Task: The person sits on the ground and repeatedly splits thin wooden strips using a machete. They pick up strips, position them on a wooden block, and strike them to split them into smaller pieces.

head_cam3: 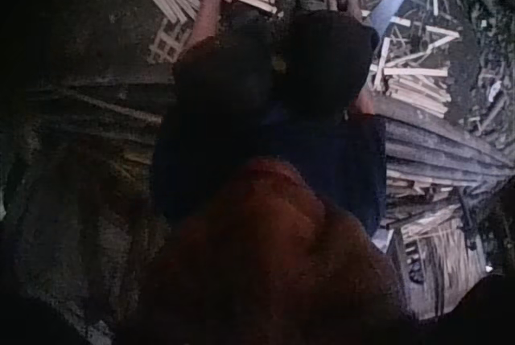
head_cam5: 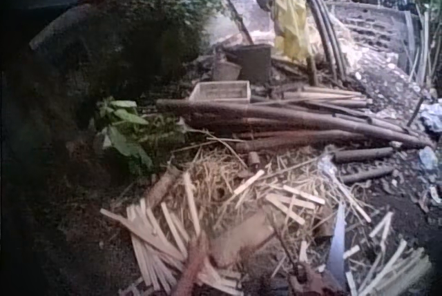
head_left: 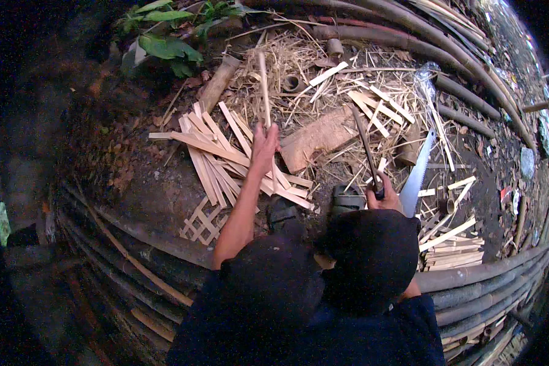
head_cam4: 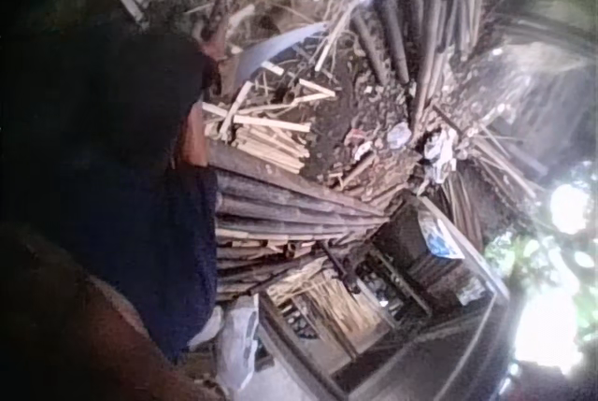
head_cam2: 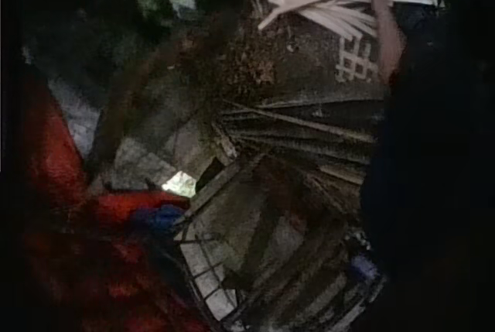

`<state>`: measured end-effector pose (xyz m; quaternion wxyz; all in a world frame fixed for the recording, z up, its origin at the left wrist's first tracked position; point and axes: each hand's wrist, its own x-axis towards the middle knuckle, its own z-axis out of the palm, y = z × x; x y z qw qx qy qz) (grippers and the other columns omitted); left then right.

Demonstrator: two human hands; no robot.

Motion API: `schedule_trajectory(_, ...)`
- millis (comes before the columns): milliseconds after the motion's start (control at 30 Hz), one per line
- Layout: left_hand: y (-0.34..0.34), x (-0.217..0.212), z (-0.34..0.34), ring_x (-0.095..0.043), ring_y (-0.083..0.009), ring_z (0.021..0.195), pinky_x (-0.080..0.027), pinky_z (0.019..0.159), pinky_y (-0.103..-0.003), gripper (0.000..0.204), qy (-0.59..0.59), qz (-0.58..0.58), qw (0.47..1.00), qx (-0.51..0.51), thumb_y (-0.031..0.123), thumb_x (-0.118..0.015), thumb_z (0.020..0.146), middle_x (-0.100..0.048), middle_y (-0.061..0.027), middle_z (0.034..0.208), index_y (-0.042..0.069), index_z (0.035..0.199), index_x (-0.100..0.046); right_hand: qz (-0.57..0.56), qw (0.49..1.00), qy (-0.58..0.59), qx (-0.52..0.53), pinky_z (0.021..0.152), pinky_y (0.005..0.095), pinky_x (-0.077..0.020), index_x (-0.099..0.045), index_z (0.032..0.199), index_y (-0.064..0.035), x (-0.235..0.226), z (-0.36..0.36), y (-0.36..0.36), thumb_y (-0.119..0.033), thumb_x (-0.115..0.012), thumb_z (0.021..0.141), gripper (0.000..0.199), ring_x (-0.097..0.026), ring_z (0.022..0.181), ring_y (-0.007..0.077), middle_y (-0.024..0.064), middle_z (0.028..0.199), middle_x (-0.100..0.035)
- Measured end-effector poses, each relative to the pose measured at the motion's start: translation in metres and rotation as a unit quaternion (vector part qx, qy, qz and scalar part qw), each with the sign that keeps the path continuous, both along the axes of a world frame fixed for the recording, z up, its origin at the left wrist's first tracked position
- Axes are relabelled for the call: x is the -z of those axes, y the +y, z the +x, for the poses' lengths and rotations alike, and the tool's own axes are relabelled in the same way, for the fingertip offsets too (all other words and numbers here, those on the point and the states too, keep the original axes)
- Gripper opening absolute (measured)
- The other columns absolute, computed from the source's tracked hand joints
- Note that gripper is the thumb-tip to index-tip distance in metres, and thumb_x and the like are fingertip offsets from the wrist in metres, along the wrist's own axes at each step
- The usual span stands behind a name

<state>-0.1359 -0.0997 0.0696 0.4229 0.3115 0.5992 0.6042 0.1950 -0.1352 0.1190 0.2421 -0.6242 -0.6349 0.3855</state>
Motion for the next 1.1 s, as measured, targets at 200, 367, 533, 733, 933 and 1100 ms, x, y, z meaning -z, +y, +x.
schedule_trajectory(200,-0.072,-0.014,-0.007,-0.049,-0.0142,0.056,-0.042,0.054,-0.029,0.034,0.171,-0.15,0.973,0.036,0.033,-0.04,0.098,-0.046,-0.0033,0.062,0.001,0.094,-0.053,0.091,0.988,-0.077,-0.098,0.068,0.0449,-0.0477,-0.051,0.122,-0.0224,0.009,-0.035,0.048,-0.021,-0.066,0.072,0.052,-0.063,0.078,0.0387,0.0196,0.081,-0.064)
schedule_trajectory(367,-0.091,-0.073,0.02,-0.05,-0.0127,0.053,-0.041,0.047,-0.027,0.027,0.048,-0.168,0.983,0.059,0.023,-0.041,0.098,-0.05,-0.0056,0.066,0.0,0.092,-0.053,0.146,0.948,-0.184,-0.215,0.062,0.0429,-0.05,-0.06,0.104,-0.017,0.015,-0.063,0.061,-0.031,-0.067,0.074,0.034,-0.064,0.07,0.0342,0.0142,0.071,-0.064)
schedule_trajectory(533,-0.106,-0.095,0.033,-0.051,-0.0121,0.049,-0.041,0.039,-0.027,0.017,-0.056,-0.16,0.981,0.089,0.014,-0.042,0.097,-0.053,-0.0065,0.069,-0.001,0.096,-0.05,0.135,0.896,-0.217,-0.363,0.057,0.0455,-0.0476,-0.06,0.095,-0.0162,-0.017,-0.104,0.042,-0.038,-0.069,0.072,0.033,-0.065,0.069,0.0315,0.0112,0.07,-0.065)
schedule_trajectory(733,-0.123,-0.106,0.041,-0.045,-0.0096,0.048,-0.036,0.04,-0.025,0.015,-0.046,-0.163,0.979,0.11,0.014,-0.044,0.096,-0.051,-0.0049,0.069,0.001,0.099,-0.051,0.261,0.895,-0.199,-0.302,0.057,0.0458,-0.0479,-0.062,0.096,-0.0171,0.033,-0.101,0.065,-0.041,-0.07,0.071,0.036,-0.066,0.068,0.0311,0.0121,0.07,-0.065)
schedule_trajectory(933,-0.156,-0.095,0.028,-0.039,-0.0065,0.049,-0.035,0.043,-0.022,0.019,-0.006,-0.175,0.977,0.123,0.013,-0.044,0.096,-0.044,0.0002,0.067,0.003,0.111,-0.044,0.063,0.96,-0.241,-0.124,0.069,0.0436,-0.0525,-0.065,0.1,-0.0158,0.01,-0.053,0.133,-0.033,-0.071,0.07,0.036,-0.066,0.078,0.0332,0.0145,0.082,-0.067)
schedule_trajectory(1100,-0.109,-0.079,0.042,-0.039,-0.0077,0.051,-0.033,0.042,-0.025,0.015,-0.103,-0.147,0.973,0.147,0.017,-0.048,0.094,-0.044,-0.0007,0.07,0.003,0.088,-0.046,0.105,0.899,-0.216,-0.366,0.06,0.0497,-0.049,-0.06,0.093,-0.0117,-0.022,-0.099,0.04,-0.025,-0.062,0.076,0.021,-0.066,0.074,0.0342,0.0157,0.079,-0.066)
